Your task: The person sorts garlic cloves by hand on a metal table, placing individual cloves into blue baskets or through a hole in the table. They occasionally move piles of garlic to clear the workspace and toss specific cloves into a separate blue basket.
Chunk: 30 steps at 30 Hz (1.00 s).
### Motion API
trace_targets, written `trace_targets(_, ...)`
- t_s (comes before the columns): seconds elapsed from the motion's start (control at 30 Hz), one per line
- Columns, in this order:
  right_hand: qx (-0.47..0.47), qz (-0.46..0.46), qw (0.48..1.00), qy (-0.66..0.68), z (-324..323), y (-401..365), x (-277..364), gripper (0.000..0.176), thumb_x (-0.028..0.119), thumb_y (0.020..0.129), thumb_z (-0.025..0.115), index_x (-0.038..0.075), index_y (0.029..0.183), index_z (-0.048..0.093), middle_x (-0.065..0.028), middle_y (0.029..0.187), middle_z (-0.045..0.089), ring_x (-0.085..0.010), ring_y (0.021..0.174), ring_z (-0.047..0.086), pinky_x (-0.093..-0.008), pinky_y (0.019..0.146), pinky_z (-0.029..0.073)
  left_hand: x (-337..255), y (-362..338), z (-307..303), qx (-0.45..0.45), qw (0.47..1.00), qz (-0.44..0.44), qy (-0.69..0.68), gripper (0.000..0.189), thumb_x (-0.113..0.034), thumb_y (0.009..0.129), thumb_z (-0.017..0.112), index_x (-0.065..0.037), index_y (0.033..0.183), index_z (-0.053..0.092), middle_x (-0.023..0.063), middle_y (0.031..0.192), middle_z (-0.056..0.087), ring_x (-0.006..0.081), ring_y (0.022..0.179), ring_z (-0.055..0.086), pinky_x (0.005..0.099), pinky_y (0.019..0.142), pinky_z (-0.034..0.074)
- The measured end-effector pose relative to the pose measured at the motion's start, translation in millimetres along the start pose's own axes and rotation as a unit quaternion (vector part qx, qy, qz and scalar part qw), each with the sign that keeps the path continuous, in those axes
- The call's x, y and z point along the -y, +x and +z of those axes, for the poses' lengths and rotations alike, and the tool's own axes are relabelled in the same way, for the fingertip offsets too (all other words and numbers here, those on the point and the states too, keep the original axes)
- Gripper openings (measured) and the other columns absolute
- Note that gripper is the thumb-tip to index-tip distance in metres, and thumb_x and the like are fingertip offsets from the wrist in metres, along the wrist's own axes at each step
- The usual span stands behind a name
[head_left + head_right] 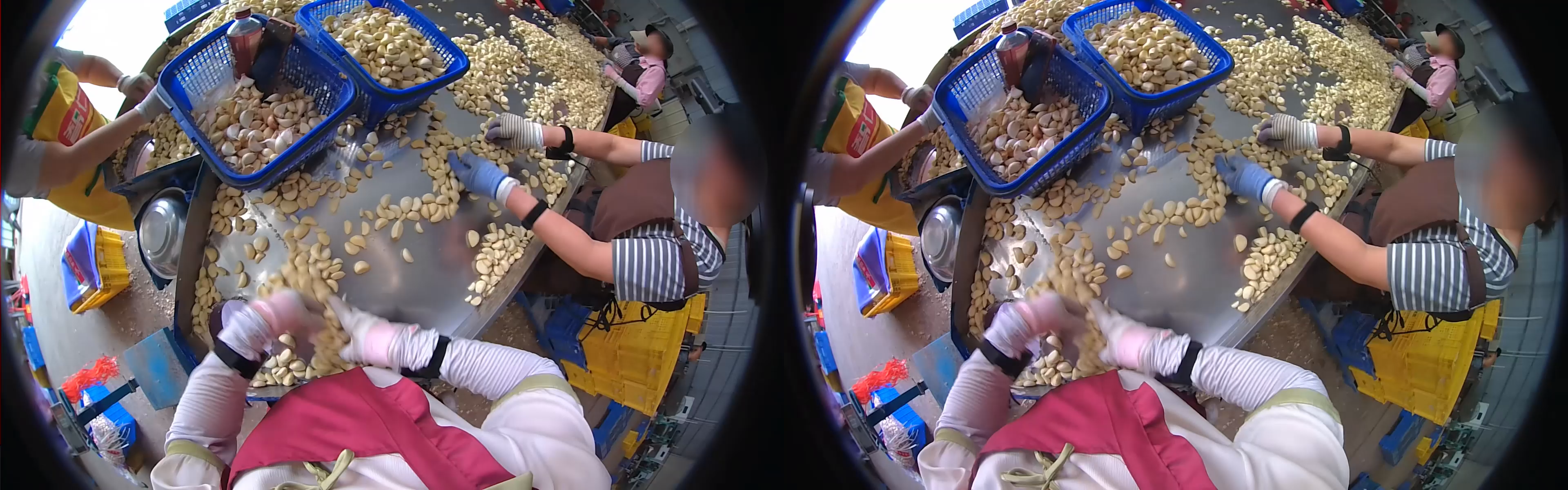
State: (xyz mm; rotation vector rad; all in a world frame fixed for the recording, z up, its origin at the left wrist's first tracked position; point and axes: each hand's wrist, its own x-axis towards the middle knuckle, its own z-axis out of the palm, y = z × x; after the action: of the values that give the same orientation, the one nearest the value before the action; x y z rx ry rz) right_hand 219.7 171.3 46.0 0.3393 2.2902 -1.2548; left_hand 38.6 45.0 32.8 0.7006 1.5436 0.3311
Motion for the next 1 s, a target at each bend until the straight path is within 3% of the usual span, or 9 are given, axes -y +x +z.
trace_targets(0.1,-0.059,-0.085,0.992,-0.070,-26.9,2.5,-8.9,0.080,0.029,0.076,0.074,0.000,0.141,0.038,-0.0256,0.125,0.058,-0.0400,0.109,0.062,-0.0434,0.092,0.052,52.8,-27.2,-43.7,-0.242,0.961,0.115,-0.069,0.035,-0.018,0.083,0.072,-0.004,0.116,0.071,0.0029,0.080,0.071,0.0098,0.064,0.065,0.0268,0.058,0.052)
trace_targets(0.23,0.259,0.078,0.940,-0.210,-42.6,-11.3,0.1,0.070,0.029,0.073,0.076,0.006,0.132,0.046,-0.0209,0.112,0.068,-0.0368,0.104,0.066,-0.0442,0.089,0.054,70.7,-77.7,-66.0,-0.262,0.950,-0.060,-0.160,0.031,-0.018,0.087,0.070,-0.001,0.112,0.071,0.0039,0.079,0.069,0.0100,0.063,0.063,0.0259,0.056,0.052)
trace_targets(0.33,0.296,0.273,0.915,0.036,28.9,22.3,-11.6,0.057,0.035,0.101,0.039,0.018,0.154,0.026,-0.0214,0.126,0.063,-0.0354,0.114,0.063,-0.0428,0.098,0.047,85.2,-75.1,-57.8,-0.256,0.944,-0.102,-0.179,0.022,-0.020,0.088,0.069,0.000,0.096,0.073,0.0029,0.075,0.067,0.0112,0.059,0.061,0.0245,0.054,0.050)
trace_targets(0.5,0.406,-0.129,0.905,0.000,59.7,87.0,62.8,0.073,0.019,0.089,0.056,0.015,0.154,0.023,-0.0170,0.142,0.052,-0.0264,0.125,0.056,-0.0357,0.106,0.041,72.5,-65.7,-46.0,-0.267,0.943,-0.122,-0.156,0.019,-0.020,0.086,0.069,-0.001,0.087,0.073,0.0025,0.072,0.065,0.0113,0.059,0.059,0.0254,0.054,0.049)
trace_targets(0.57,0.239,-0.363,0.892,-0.125,103.6,103.7,48.6,0.073,0.018,0.085,0.062,0.012,0.151,0.030,-0.0174,0.138,0.054,-0.0291,0.125,0.056,-0.0359,0.105,0.042,66.4,-57.3,-44.4,-0.352,0.927,-0.055,-0.115,0.018,-0.018,0.086,0.068,0.000,0.087,0.073,0.0020,0.070,0.065,0.0107,0.059,0.059,0.0252,0.054,0.047)
trace_targets(0.63,0.216,-0.154,0.963,0.050,33.7,77.2,103.6,0.067,0.016,0.085,0.064,0.011,0.147,0.038,-0.0191,0.131,0.057,-0.0332,0.124,0.054,-0.0370,0.104,0.042,85.7,-46.0,-45.5,-0.496,0.867,0.039,-0.015,0.017,-0.016,0.084,0.069,-0.001,0.091,0.072,0.0082,0.070,0.068,0.0182,0.062,0.063,0.0312,0.060,0.051)
trace_targets(0.77,-0.326,-0.260,0.892,-0.174,-46.6,98.8,1.1,0.048,0.023,0.086,0.063,0.010,0.131,0.056,-0.0188,0.114,0.064,-0.0362,0.105,0.061,-0.0462,0.091,0.049,101.6,-36.7,-47.3,-0.606,0.778,0.011,0.164,0.051,-0.029,0.077,0.077,-0.011,0.122,0.064,0.0195,0.127,0.057,0.0370,0.109,0.059,0.0419,0.091,0.050)
trace_targets(0.9,-0.306,0.352,0.843,-0.266,-178.4,54.1,-43.6,0.072,0.040,0.092,0.057,0.016,0.154,0.030,-0.0196,0.160,0.021,-0.0412,0.146,0.023,-0.0576,0.116,0.024,49.2,-3.8,-33.6,-0.553,0.815,-0.099,0.143,0.082,-0.039,0.074,0.080,-0.018,0.145,0.046,0.0255,0.150,0.034,0.0470,0.133,0.038,0.0474,0.109,0.038)
trace_targets(1.0,-0.286,0.388,0.860,-0.165,-156.3,69.0,-58.0,0.081,0.049,0.092,0.055,0.018,0.157,0.018,-0.0170,0.164,0.007,-0.0429,0.150,0.010,-0.0649,0.116,0.014,3.4,19.9,-26.4,-0.550,0.819,-0.070,0.144,0.085,-0.043,0.075,0.079,-0.018,0.148,0.043,0.0264,0.153,0.029,0.0485,0.137,0.032,0.0538,0.112,0.032)
